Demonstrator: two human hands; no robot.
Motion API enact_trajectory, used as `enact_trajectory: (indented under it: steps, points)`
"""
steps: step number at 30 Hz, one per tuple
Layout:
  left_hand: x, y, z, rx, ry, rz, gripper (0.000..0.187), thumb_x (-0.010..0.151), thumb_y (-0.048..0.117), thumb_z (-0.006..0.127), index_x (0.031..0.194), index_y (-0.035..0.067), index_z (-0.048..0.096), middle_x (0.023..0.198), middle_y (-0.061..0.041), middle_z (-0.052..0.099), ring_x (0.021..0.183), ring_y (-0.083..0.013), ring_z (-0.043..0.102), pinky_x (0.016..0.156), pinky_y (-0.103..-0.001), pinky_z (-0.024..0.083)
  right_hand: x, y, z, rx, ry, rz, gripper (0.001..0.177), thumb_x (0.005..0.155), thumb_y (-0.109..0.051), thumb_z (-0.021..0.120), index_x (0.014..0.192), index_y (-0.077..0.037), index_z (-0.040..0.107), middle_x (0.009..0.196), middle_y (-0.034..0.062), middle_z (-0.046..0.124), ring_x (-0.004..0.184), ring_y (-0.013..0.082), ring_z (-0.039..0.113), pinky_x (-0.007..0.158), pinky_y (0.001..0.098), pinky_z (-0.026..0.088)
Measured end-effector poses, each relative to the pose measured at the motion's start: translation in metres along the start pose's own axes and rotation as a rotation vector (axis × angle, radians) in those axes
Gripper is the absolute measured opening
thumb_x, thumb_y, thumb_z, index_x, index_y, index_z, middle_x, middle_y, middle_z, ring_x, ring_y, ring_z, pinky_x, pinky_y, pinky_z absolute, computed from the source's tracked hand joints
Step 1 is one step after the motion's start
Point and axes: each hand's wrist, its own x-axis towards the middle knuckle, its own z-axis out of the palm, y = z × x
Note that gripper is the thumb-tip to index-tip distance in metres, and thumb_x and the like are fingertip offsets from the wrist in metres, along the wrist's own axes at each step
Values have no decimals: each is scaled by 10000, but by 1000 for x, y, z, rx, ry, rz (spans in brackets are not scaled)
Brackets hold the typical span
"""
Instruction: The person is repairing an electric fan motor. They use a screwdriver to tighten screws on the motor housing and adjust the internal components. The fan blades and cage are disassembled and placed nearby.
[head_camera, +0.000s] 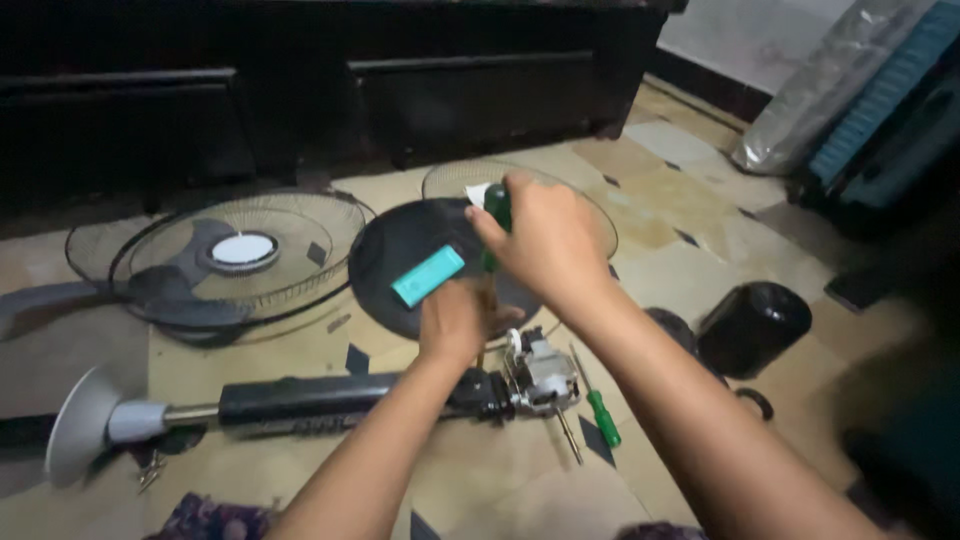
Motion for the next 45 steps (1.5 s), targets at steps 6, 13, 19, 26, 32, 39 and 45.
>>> enact_trajectory:
  steps: [6, 13, 19, 26, 32, 39, 45]
  points:
    - [-10, -10, 15, -413, 113, 161, 281, 782, 155, 725, 1051, 79, 751, 939, -195, 744, 911, -379, 729, 784, -456, 565, 19, 28, -1, 172, 33, -224, 475, 789, -313, 815, 1110, 1, 659, 1008, 256, 714, 941, 434, 679, 794, 505, 532]
    - [-13, 12, -10, -258, 1, -39, 239, 782, 232, 815, 975, 94, 788, 916, -185, 741, 873, -378, 721, 782, -457, 554, -5, 26, 12, 554, 163, -62, 333, 825, -130, 784, 1097, -41, 612, 937, 112, 737, 876, 244, 710, 763, 372, 544]
    - [-18, 24, -18, -91, -114, -80, 392, 773, 407, 862, 921, 62, 748, 878, -163, 749, 847, -351, 719, 768, -453, 536, -13, 13, 32, 1183, 151, 116, 172, 993, -172, 699, 1034, -12, 653, 782, 1, 627, 715, 106, 572, 664, 265, 468]
    - [-19, -3, -1, -405, -98, 217, 206, 852, 165, 720, 1042, 94, 753, 913, -160, 755, 861, -330, 757, 761, -427, 569, -1, 25, 0, 1317, -344, -88, 267, 896, -110, 640, 1154, -41, 638, 942, -4, 661, 887, 120, 638, 818, 281, 510]
    - [-16, 3, -8, -204, -113, 4, 236, 834, 205, 797, 986, 38, 729, 874, -197, 741, 815, -387, 708, 738, -461, 526, -9, 2, -21, -10, -36, 0, 378, 868, -305, 774, 1075, -21, 636, 918, 213, 711, 901, 413, 684, 787, 496, 536]
    - [-19, -9, -7, -427, -42, 181, 153, 820, 140, 724, 947, 64, 766, 868, -181, 746, 783, -330, 757, 680, -408, 566, 3, 26, -34, 484, -262, -158, 305, 757, 42, 537, 1003, -14, 709, 913, 147, 751, 864, 272, 738, 759, 372, 574]
    - [-32, 2, -9, -304, 4, 74, 229, 725, 247, 854, 838, 70, 763, 802, -143, 754, 743, -312, 754, 684, -414, 569, -17, 19, -8, 1068, 76, 58, 173, 921, -74, 738, 1069, -51, 652, 1042, 89, 688, 972, 150, 650, 871, 296, 518]
